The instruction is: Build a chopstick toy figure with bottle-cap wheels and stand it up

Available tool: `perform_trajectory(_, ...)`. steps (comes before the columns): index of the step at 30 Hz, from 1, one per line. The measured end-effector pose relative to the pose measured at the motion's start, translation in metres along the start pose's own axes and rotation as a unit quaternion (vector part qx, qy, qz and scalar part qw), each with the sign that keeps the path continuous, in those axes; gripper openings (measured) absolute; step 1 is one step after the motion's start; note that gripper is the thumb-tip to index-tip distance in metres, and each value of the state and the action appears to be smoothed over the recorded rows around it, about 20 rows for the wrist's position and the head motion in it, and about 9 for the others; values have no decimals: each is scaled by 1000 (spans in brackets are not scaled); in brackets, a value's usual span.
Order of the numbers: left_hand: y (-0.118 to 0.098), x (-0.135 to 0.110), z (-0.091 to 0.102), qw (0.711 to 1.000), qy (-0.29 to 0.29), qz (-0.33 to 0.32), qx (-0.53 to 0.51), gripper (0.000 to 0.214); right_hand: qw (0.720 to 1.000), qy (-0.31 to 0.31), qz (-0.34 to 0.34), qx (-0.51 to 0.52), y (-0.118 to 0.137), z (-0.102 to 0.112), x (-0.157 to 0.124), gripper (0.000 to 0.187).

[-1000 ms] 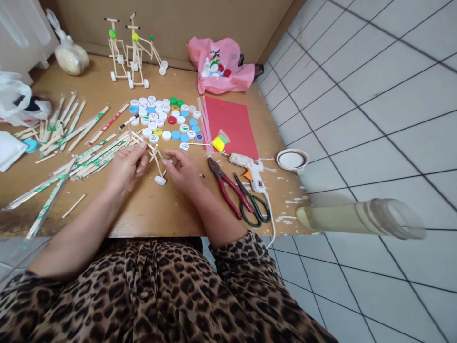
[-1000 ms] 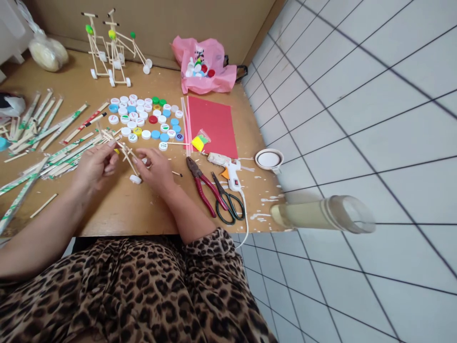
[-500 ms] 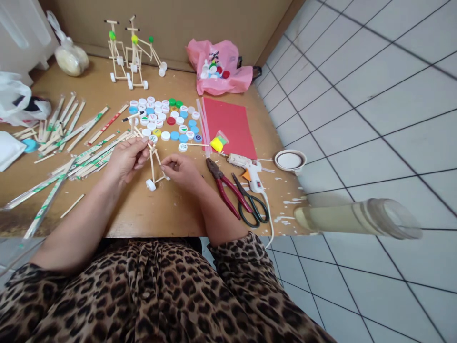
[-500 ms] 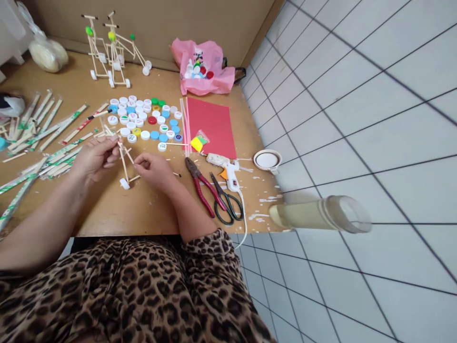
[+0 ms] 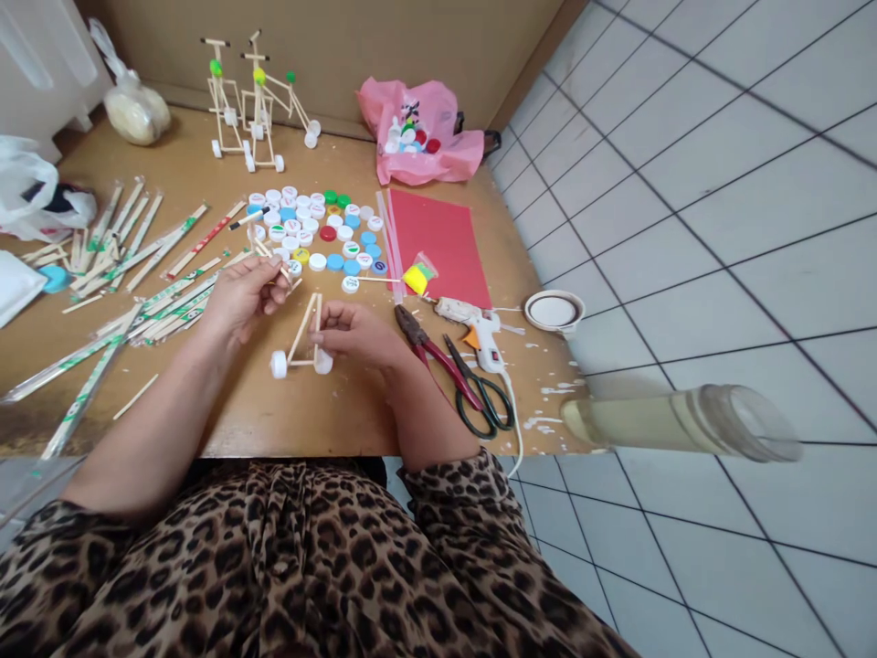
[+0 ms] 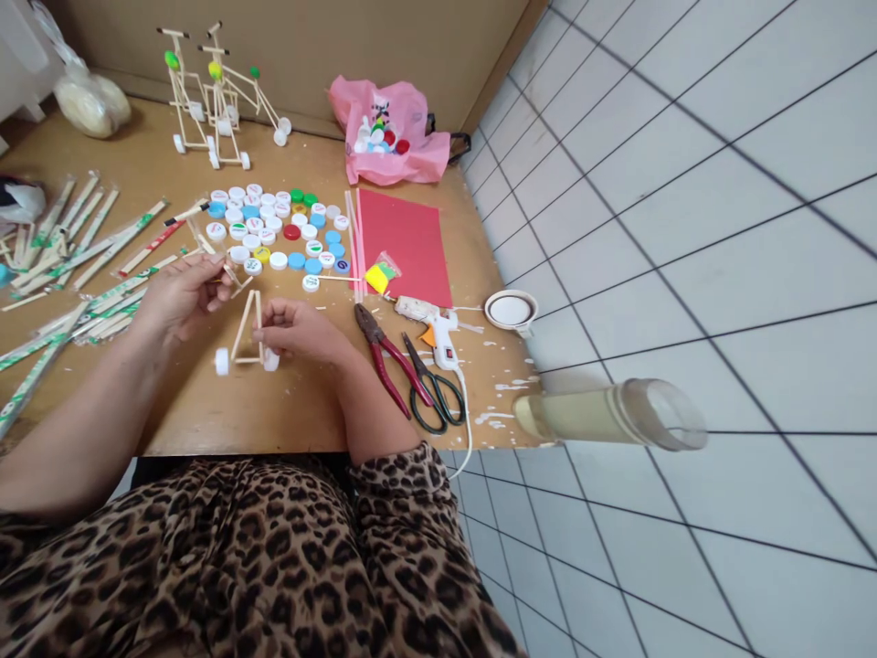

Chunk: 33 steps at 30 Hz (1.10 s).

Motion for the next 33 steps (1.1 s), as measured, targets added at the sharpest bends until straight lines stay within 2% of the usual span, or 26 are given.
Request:
perform_trajectory(5,0,5,-2,1000,14,19,14,25,996,-85,9,-32,5,10,-5,39)
perform_trajectory(8,3,5,-1,999,16,25,16,27,990,-123,-8,-71,1,10,-3,34)
perform_trajectory(10,5,5,1,1000,7,18,13,28,975,-173,6,-140,-3,8,1,29)
perform_trajectory(13,9,4,5,1000,0,-5,22,28,938,-232,67,-250,-4,3,4,26)
perform_trajectory(16,11,2,9,999,5,-21,40,29,927,-231,100,-277,-5,-4,6,24)
perform_trajectory(21,8,-2,12,997,5,-51,60,28,918,-254,100,-287,-2,-5,2,27)
perform_trajectory(25,3,-6,10,995,5,-69,68,27,913,-282,53,-290,1,0,-2,26)
perform_trajectory(29,1,-9,8,996,24,-57,59,26,913,-276,-14,-299,0,7,-4,25)
perform_trajectory(33,1,-9,10,996,40,-50,58,27,923,-254,-38,-285,1,11,-7,22)
Point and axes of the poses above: each hand's wrist, its own x-axis towards the middle knuckle, its own z-axis out of the back of the hand, y = z × x, the point moved 3 cm from there along x, towards the middle knuckle, and after that the axes turned 7 degrees about y, right-handed, at the moved point
